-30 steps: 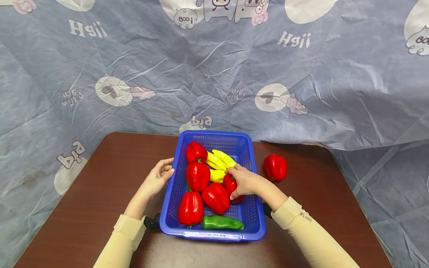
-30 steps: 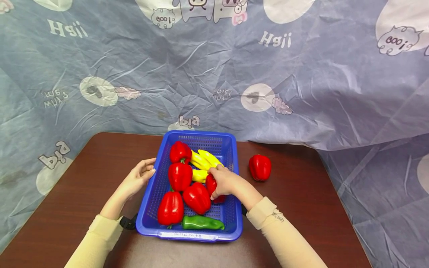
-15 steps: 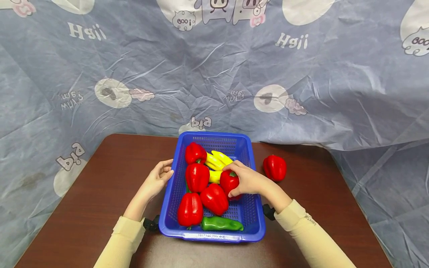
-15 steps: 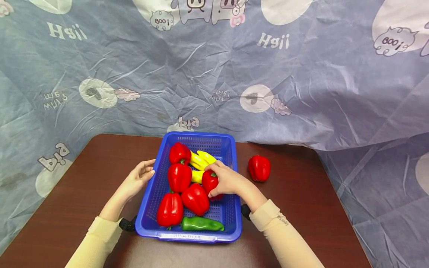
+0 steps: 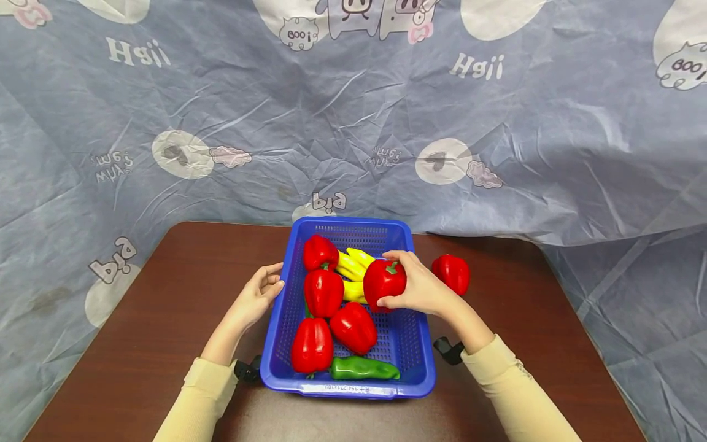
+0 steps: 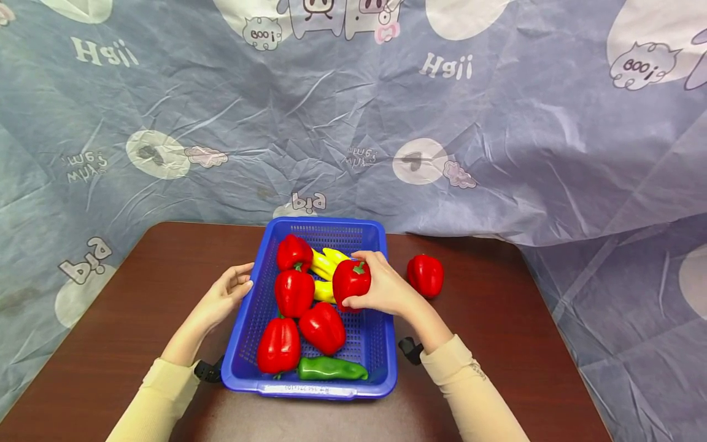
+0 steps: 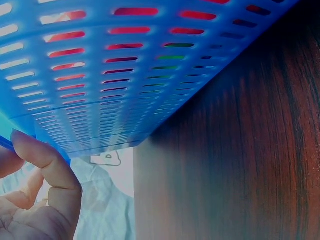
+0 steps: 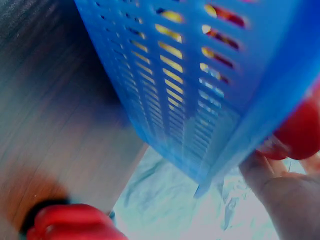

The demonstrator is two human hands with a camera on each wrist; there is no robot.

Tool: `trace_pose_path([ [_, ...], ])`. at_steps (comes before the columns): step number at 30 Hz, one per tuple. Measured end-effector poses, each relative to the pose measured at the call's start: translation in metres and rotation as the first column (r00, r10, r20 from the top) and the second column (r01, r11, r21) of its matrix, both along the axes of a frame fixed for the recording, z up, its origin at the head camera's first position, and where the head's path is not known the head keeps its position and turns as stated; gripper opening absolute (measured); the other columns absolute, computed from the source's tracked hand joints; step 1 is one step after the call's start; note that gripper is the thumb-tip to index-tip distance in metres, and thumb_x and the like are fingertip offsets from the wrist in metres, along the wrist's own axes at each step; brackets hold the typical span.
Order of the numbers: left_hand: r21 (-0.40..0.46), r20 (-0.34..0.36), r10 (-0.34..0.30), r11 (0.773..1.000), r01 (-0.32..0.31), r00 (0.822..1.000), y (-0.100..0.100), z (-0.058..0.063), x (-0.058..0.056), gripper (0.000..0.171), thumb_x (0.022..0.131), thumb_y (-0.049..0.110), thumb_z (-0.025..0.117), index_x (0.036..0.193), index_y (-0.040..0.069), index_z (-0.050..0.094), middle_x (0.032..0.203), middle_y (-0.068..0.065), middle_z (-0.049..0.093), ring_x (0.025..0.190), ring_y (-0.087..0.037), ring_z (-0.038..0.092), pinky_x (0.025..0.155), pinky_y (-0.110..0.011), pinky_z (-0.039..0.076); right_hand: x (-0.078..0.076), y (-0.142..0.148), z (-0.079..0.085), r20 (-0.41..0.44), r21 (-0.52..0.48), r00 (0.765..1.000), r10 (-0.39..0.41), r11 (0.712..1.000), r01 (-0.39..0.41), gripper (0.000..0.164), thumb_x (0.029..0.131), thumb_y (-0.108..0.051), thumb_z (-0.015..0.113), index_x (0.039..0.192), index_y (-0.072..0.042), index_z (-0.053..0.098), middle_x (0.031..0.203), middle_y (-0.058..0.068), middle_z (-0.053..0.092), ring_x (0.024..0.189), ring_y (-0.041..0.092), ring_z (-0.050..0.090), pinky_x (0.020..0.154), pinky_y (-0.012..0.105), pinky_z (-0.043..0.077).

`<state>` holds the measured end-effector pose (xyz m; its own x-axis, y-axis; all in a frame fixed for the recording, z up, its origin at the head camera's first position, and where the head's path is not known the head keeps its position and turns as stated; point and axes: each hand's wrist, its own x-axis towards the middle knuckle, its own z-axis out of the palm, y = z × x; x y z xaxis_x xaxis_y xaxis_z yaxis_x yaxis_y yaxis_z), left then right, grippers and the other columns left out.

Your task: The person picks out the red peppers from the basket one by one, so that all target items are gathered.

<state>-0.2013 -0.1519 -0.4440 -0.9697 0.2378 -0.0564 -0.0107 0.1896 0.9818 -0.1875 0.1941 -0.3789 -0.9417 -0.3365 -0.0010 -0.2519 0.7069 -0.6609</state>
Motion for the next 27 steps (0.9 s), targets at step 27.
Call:
trace_pose_path([
  [27, -0.019, -0.002, 0.004, 1.0, -0.004, 1.0, 0.001, 0.002, 0.002, 0.048, 0.102, 0.003, 0.049, 0.147, -0.004, 0.033, 0.115, -0.021, 0.052, 0.084, -0.004, 0.057, 0.069, -0.022, 0.05, 0.011, 0.113, 0.004, 0.17, -0.712, 0.915, -0.367, 0.596, 0.372, 0.048, 0.089, -0.003, 0.069, 0.124, -0.025, 0.045, 0.121, -0.011, 0.049, 0.102, 0.002, 0.055, 0.08, 0.011, 0.05],
])
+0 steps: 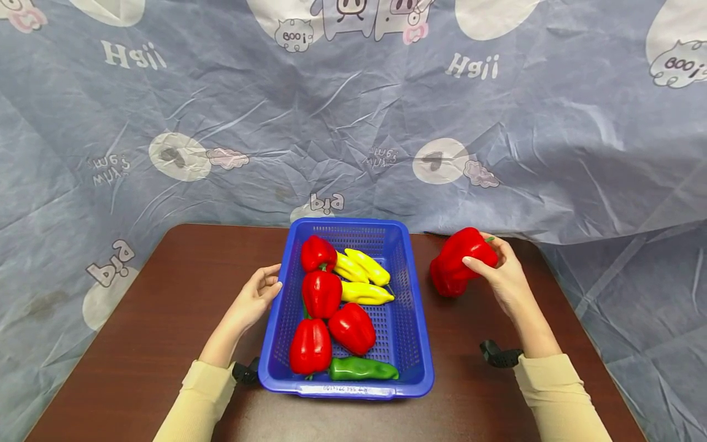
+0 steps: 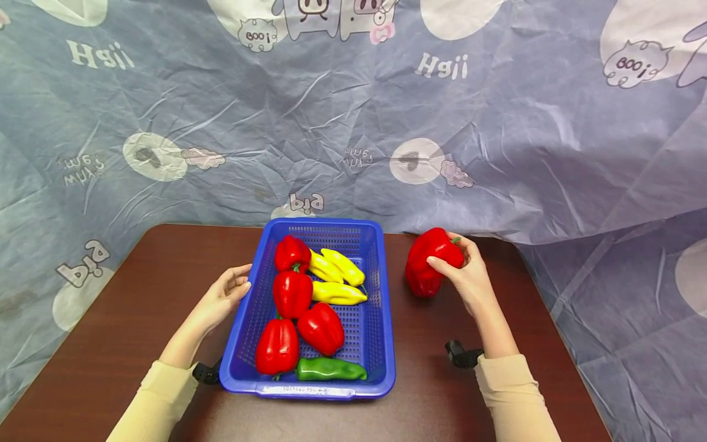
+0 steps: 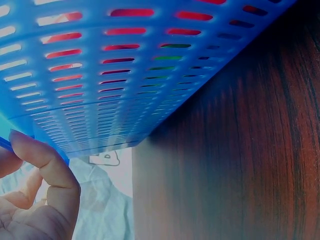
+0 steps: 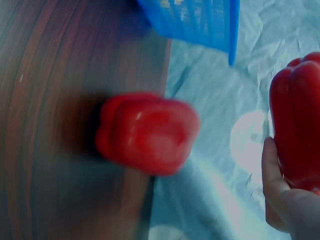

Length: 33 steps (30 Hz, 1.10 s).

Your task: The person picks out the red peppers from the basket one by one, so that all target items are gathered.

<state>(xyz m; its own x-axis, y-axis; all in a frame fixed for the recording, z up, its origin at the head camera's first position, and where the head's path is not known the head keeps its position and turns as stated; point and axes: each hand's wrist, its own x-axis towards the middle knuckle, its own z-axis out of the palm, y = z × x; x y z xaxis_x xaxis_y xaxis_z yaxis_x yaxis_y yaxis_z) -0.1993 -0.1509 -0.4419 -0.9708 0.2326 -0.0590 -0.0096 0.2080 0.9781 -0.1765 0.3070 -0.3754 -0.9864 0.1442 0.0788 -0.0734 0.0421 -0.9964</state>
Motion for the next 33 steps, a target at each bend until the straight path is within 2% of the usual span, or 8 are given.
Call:
trace_pose_path([
  [3, -0.002, -0.007, 0.0, 1.0, 0.0, 1.0, 0.0, 0.0, 0.0, 0.048, 0.102, 0.003, 0.049, 0.147, -0.004, 0.033, 0.114, -0.021, 0.052, 0.083, -0.004, 0.057, 0.069, -0.022, 0.049, 0.001, 0.014, -0.005, 0.015, -0.007, 0.997, -0.074, 0.997, 0.075, 0.048, 0.088, -0.005, 0.071, 0.123, -0.026, 0.045, 0.117, -0.011, 0.049, 0.101, 0.003, 0.054, 0.079, 0.01, 0.049],
  [8, 0.0, -0.011, -0.003, 1.0, 0.003, 1.0, -0.001, 0.001, 0.0, 0.049, 0.102, 0.004, 0.049, 0.147, -0.004, 0.033, 0.115, -0.021, 0.052, 0.083, -0.004, 0.056, 0.069, -0.022, 0.049, 0.001, 0.036, -0.016, 0.092, 0.13, 0.978, -0.19, 0.976, 0.177, 0.06, 0.088, -0.016, 0.073, 0.138, -0.02, 0.039, 0.119, -0.014, 0.046, 0.102, 0.001, 0.049, 0.078, 0.007, 0.046],
  [15, 0.007, -0.002, 0.004, 1.0, -0.004, 1.0, -0.001, 0.0, -0.001, 0.048, 0.102, 0.003, 0.048, 0.147, -0.004, 0.033, 0.114, -0.02, 0.052, 0.082, -0.004, 0.056, 0.068, -0.022, 0.048, -0.002, 0.055, -0.034, 0.169, 0.39, 0.933, -0.317, 0.891, 0.232, 0.085, 0.091, -0.033, 0.068, 0.155, -0.007, 0.018, 0.152, 0.012, 0.031, 0.117, 0.017, 0.042, 0.078, 0.006, 0.04],
  [18, 0.002, 0.001, 0.003, 1.0, -0.003, 1.0, -0.001, 0.0, -0.001, 0.048, 0.102, 0.003, 0.048, 0.147, -0.004, 0.033, 0.114, -0.02, 0.052, 0.083, -0.006, 0.056, 0.068, -0.022, 0.048, -0.002, 0.06, -0.043, 0.184, 0.435, 0.922, -0.34, 0.869, 0.233, 0.087, 0.091, -0.033, 0.068, 0.155, -0.004, 0.016, 0.154, 0.019, 0.029, 0.125, 0.029, 0.041, 0.085, 0.016, 0.042],
  [21, -0.006, 0.001, 0.007, 1.0, -0.007, 1.0, -0.001, 0.0, -0.001, 0.048, 0.102, 0.004, 0.048, 0.147, -0.003, 0.034, 0.115, -0.021, 0.052, 0.084, -0.006, 0.056, 0.069, -0.022, 0.048, -0.003, 0.065, -0.053, 0.199, 0.461, 0.918, -0.344, 0.859, 0.222, 0.089, 0.09, -0.033, 0.068, 0.155, -0.003, 0.015, 0.156, 0.023, 0.026, 0.132, 0.037, 0.037, 0.1, 0.037, 0.044],
  [24, -0.009, 0.001, 0.013, 1.0, -0.013, 1.0, -0.002, -0.001, -0.001, 0.047, 0.102, 0.003, 0.048, 0.147, -0.002, 0.035, 0.115, -0.02, 0.052, 0.084, -0.006, 0.056, 0.069, -0.022, 0.048, -0.005, 0.068, -0.062, 0.212, 0.487, 0.916, -0.34, 0.85, 0.202, 0.092, 0.089, -0.033, 0.068, 0.155, 0.0, 0.013, 0.156, 0.028, 0.023, 0.135, 0.044, 0.034, 0.11, 0.057, 0.036],
  [28, -0.005, -0.003, 0.015, 1.0, -0.015, 1.0, -0.002, -0.001, -0.001, 0.048, 0.102, 0.003, 0.049, 0.147, -0.003, 0.035, 0.114, -0.02, 0.052, 0.083, -0.005, 0.056, 0.069, -0.022, 0.048, -0.006, 0.071, -0.072, 0.217, 0.532, 0.918, -0.331, 0.829, 0.173, 0.094, 0.088, -0.033, 0.068, 0.153, 0.004, 0.012, 0.153, 0.033, 0.023, 0.135, 0.048, 0.034, 0.111, 0.061, 0.033],
  [33, 0.001, 0.0, 0.013, 1.0, -0.013, 1.0, -0.002, -0.002, -0.002, 0.048, 0.102, 0.004, 0.049, 0.147, -0.003, 0.035, 0.115, -0.021, 0.052, 0.084, -0.004, 0.057, 0.07, -0.022, 0.049, -0.008, 0.071, -0.08, 0.23, 0.543, 0.918, -0.324, 0.825, 0.155, 0.094, 0.088, -0.033, 0.068, 0.153, 0.006, 0.011, 0.149, 0.035, 0.027, 0.132, 0.048, 0.036, 0.11, 0.059, 0.035],
])
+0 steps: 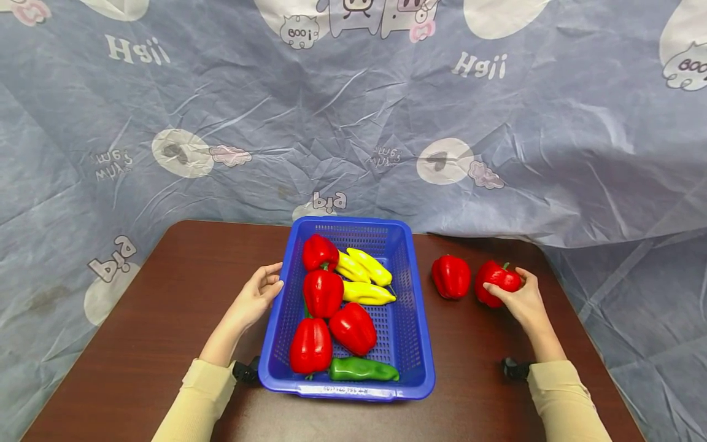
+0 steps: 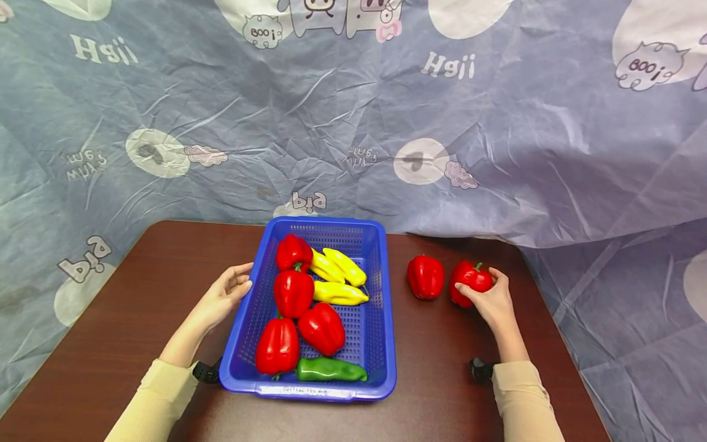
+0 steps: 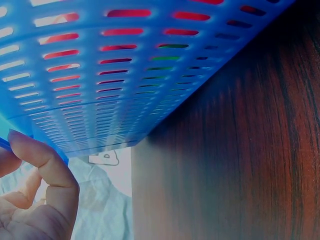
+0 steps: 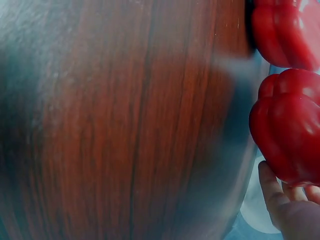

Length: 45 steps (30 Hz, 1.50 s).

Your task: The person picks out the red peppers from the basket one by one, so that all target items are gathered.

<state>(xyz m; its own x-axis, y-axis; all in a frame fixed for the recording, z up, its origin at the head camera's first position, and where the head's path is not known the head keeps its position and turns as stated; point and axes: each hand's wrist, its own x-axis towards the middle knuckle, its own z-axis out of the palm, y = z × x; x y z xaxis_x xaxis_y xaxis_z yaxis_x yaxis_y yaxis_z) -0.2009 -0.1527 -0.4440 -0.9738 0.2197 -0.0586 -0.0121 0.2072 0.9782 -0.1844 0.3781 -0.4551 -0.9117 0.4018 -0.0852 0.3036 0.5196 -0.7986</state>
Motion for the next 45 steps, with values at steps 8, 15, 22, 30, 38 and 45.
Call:
trace_pose_path([
  [8, 0.002, 0.002, -0.007, 1.0, 0.007, 1.0, -0.001, -0.001, 0.0, 0.048, 0.102, 0.006, 0.049, 0.147, -0.002, 0.034, 0.118, -0.023, 0.051, 0.087, -0.005, 0.058, 0.072, -0.022, 0.05, -0.006, -0.004, -0.004, 0.054, 0.002, 0.998, 0.028, 1.0, -0.029, 0.091, 0.091, -0.034, 0.063, 0.152, 0.007, 0.01, 0.147, 0.037, 0.027, 0.13, 0.048, 0.037, 0.11, 0.058, 0.035],
  [15, 0.013, 0.004, -0.008, 1.0, 0.008, 1.0, -0.001, -0.001, 0.0, 0.048, 0.102, 0.006, 0.048, 0.148, -0.002, 0.034, 0.117, -0.023, 0.051, 0.088, -0.005, 0.058, 0.073, -0.022, 0.051, -0.012, -0.008, -0.01, 0.055, 0.008, 0.998, 0.037, 0.999, -0.038, 0.092, 0.091, -0.032, 0.063, 0.152, 0.008, 0.007, 0.148, 0.037, 0.025, 0.132, 0.048, 0.033, 0.111, 0.059, 0.034],
  [22, 0.027, -0.006, -0.011, 1.0, 0.011, 1.0, 0.0, -0.001, 0.0, 0.048, 0.102, 0.004, 0.048, 0.147, -0.004, 0.034, 0.116, -0.022, 0.052, 0.087, -0.004, 0.058, 0.072, -0.022, 0.051, -0.011, -0.011, -0.011, 0.052, -0.009, 0.997, 0.053, 0.999, -0.052, 0.091, 0.093, -0.035, 0.062, 0.153, 0.008, 0.008, 0.147, 0.036, 0.029, 0.127, 0.047, 0.04, 0.11, 0.057, 0.037],
  [30, 0.021, -0.006, -0.005, 1.0, 0.005, 1.0, 0.0, -0.002, 0.0, 0.047, 0.102, 0.004, 0.048, 0.147, -0.003, 0.034, 0.117, -0.024, 0.052, 0.087, -0.004, 0.058, 0.073, -0.022, 0.051, -0.01, -0.014, -0.012, 0.076, 0.039, 0.995, 0.071, 0.997, -0.074, 0.09, 0.095, -0.045, 0.057, 0.153, 0.009, 0.013, 0.146, 0.034, 0.035, 0.122, 0.044, 0.045, 0.105, 0.055, 0.04],
  [38, 0.001, -0.014, -0.01, 1.0, 0.01, 1.0, 0.0, 0.0, 0.001, 0.048, 0.103, 0.005, 0.048, 0.147, -0.002, 0.034, 0.119, -0.023, 0.052, 0.089, -0.005, 0.058, 0.074, -0.022, 0.051, -0.008, -0.015, -0.016, 0.059, 0.02, 0.997, 0.058, 0.998, -0.06, 0.09, 0.095, -0.044, 0.057, 0.153, 0.008, 0.012, 0.147, 0.033, 0.034, 0.123, 0.044, 0.046, 0.105, 0.053, 0.041],
  [45, 0.001, -0.008, -0.006, 1.0, 0.006, 1.0, 0.0, 0.0, 0.001, 0.047, 0.102, 0.005, 0.048, 0.147, -0.002, 0.034, 0.118, -0.024, 0.052, 0.089, -0.006, 0.058, 0.074, -0.022, 0.051, -0.007, -0.014, -0.014, 0.054, -0.017, 0.997, 0.058, 0.998, -0.057, 0.092, 0.095, -0.044, 0.057, 0.155, 0.005, 0.006, 0.156, 0.033, 0.021, 0.136, 0.047, 0.037, 0.111, 0.055, 0.035],
])
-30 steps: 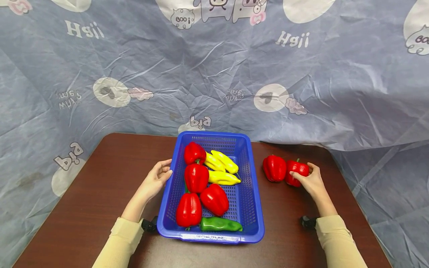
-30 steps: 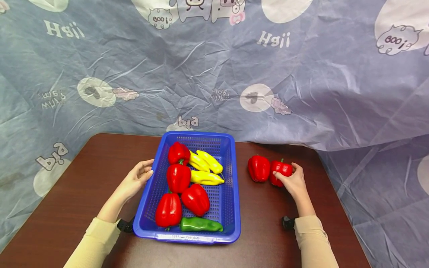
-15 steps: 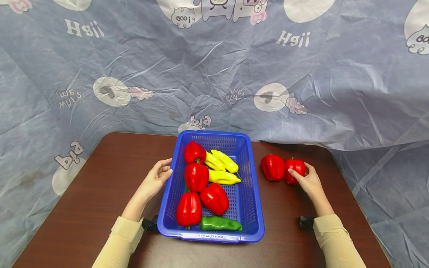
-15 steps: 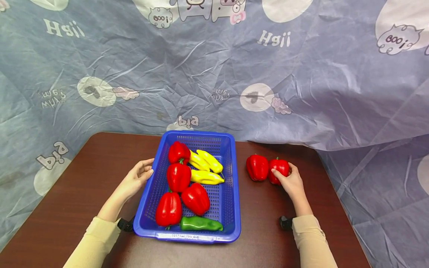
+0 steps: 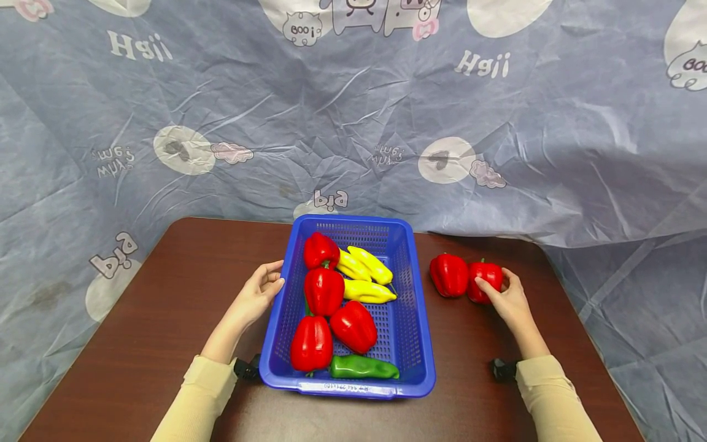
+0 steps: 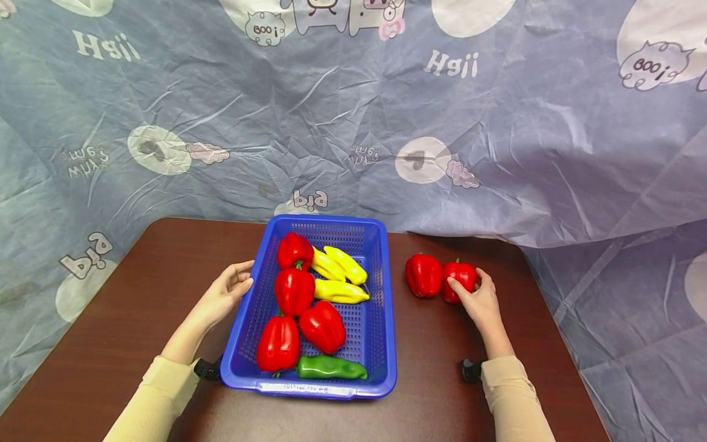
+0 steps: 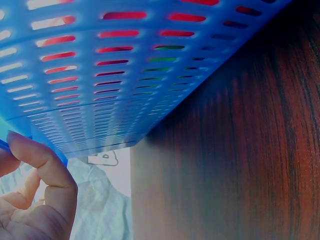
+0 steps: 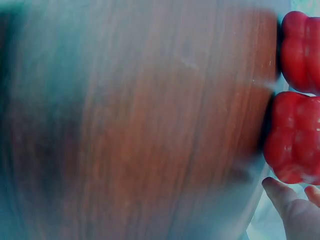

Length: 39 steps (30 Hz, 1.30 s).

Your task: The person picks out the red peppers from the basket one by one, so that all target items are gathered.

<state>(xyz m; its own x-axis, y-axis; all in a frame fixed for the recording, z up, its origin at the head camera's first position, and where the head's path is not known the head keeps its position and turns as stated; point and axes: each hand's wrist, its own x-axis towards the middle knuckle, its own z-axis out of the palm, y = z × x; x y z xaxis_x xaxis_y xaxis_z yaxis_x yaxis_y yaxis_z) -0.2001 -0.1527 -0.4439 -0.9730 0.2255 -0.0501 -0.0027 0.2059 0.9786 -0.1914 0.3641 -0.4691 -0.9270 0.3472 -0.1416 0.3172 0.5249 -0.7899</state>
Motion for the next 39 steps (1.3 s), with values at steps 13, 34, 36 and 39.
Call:
trace_pose_path([
  [13, -0.001, -0.018, -0.011, 1.0, 0.011, 1.0, 0.001, 0.001, 0.0, 0.048, 0.102, 0.006, 0.049, 0.147, -0.004, 0.034, 0.12, -0.026, 0.052, 0.091, -0.005, 0.059, 0.076, -0.02, 0.052, 0.009, -0.003, 0.027, -0.124, 0.051, 0.99, -0.06, 0.996, 0.067, 0.084, 0.094, -0.043, 0.06, 0.155, 0.0, 0.02, 0.153, 0.029, 0.026, 0.14, 0.044, 0.032, 0.112, 0.055, 0.033],
  [34, -0.062, -0.029, -0.019, 0.998, 0.017, 0.999, 0.0, 0.006, -0.001, 0.049, 0.102, 0.006, 0.051, 0.146, -0.005, 0.034, 0.119, -0.026, 0.054, 0.086, -0.006, 0.059, 0.072, -0.022, 0.054, 0.015, -0.103, 0.126, -0.304, -0.067, 0.929, 0.212, 0.968, -0.243, 0.072, 0.096, -0.035, 0.063, 0.152, -0.005, 0.031, 0.159, 0.014, 0.026, 0.149, 0.032, 0.022, 0.119, 0.049, 0.026],
  [36, -0.075, -0.027, -0.014, 0.997, 0.011, 1.0, 0.0, 0.006, -0.001, 0.048, 0.101, 0.006, 0.051, 0.146, -0.004, 0.035, 0.118, -0.026, 0.054, 0.086, -0.007, 0.059, 0.071, -0.022, 0.054, 0.014, -0.115, 0.134, -0.313, -0.089, 0.921, 0.23, 0.959, -0.27, 0.07, 0.095, -0.034, 0.064, 0.152, -0.006, 0.033, 0.159, 0.012, 0.029, 0.149, 0.03, 0.024, 0.119, 0.047, 0.027],
  [39, -0.099, -0.028, -0.011, 0.995, 0.008, 1.0, 0.001, 0.007, -0.001, 0.048, 0.101, 0.006, 0.051, 0.146, -0.005, 0.035, 0.118, -0.026, 0.054, 0.087, -0.009, 0.06, 0.071, -0.023, 0.054, 0.012, -0.133, 0.142, -0.328, -0.114, 0.91, 0.254, 0.945, -0.305, 0.067, 0.095, -0.031, 0.064, 0.15, -0.006, 0.036, 0.157, 0.011, 0.033, 0.149, 0.027, 0.027, 0.119, 0.045, 0.028],
])
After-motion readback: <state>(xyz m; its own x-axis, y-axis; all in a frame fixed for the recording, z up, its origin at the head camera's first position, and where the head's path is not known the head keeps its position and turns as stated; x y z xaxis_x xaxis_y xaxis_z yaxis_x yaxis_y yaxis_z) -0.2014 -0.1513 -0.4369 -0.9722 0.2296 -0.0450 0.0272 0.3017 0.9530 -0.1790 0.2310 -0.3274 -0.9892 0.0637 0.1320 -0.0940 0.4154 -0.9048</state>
